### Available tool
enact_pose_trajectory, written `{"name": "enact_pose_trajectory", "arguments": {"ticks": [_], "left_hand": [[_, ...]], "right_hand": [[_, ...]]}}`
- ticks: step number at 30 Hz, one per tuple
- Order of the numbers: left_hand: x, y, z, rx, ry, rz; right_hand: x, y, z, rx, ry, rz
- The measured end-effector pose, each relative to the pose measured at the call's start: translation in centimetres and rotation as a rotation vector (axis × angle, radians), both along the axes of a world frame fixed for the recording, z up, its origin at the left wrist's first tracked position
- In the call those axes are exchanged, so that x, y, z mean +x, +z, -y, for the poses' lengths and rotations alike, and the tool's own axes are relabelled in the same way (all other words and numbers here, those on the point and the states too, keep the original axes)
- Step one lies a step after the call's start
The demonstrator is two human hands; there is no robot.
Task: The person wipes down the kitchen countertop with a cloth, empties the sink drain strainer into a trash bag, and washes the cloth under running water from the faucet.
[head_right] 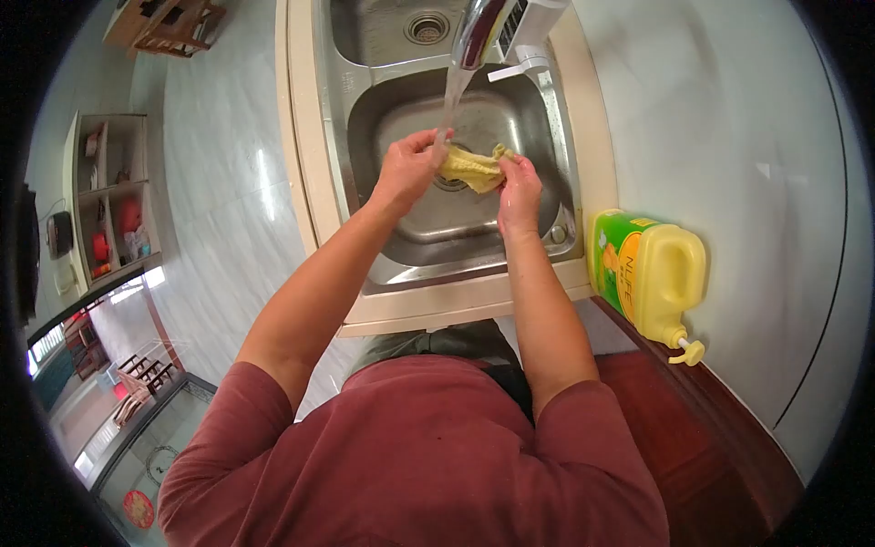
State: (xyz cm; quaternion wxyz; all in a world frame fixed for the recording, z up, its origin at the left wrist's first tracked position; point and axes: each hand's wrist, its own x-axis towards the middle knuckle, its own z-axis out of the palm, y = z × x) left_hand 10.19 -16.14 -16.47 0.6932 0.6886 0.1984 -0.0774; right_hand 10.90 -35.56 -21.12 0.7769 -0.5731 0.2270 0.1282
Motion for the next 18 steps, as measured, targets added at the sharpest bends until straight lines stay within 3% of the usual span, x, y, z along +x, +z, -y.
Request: {"name": "enact_pose_trajectory", "arguments": {"ticks": [4, 7, 11, 14, 18], "left_hand": [[0.9, -0.5, 0.0, 0.057, -0.091, 0.050], [1.5, 2.6, 0.2, 0.043, -0.201, 0.023], [1.7, 3.0, 0.3, 0.121, -0.298, 0.192], [1.9, 4.0, -0.5, 0.344, -0.344, 0.288], [1.4, 4.3, -2.2, 0.556, -0.458, 0.345]], "right_hand": [[-0.7, 1.3, -0.1, -0.185, 0.215, 0.229], [-0.5, 4.1, -0.4, -0.977, 0.522, 0.834], [0.4, 4.1, -1.3, -0.173, 0.481, 0.390], [1.0, 5.2, -1.3, -0.635, 0.568, 0.609], [0.7, 6.7, -1.7, -0.433, 0.515, 0.575]]}}
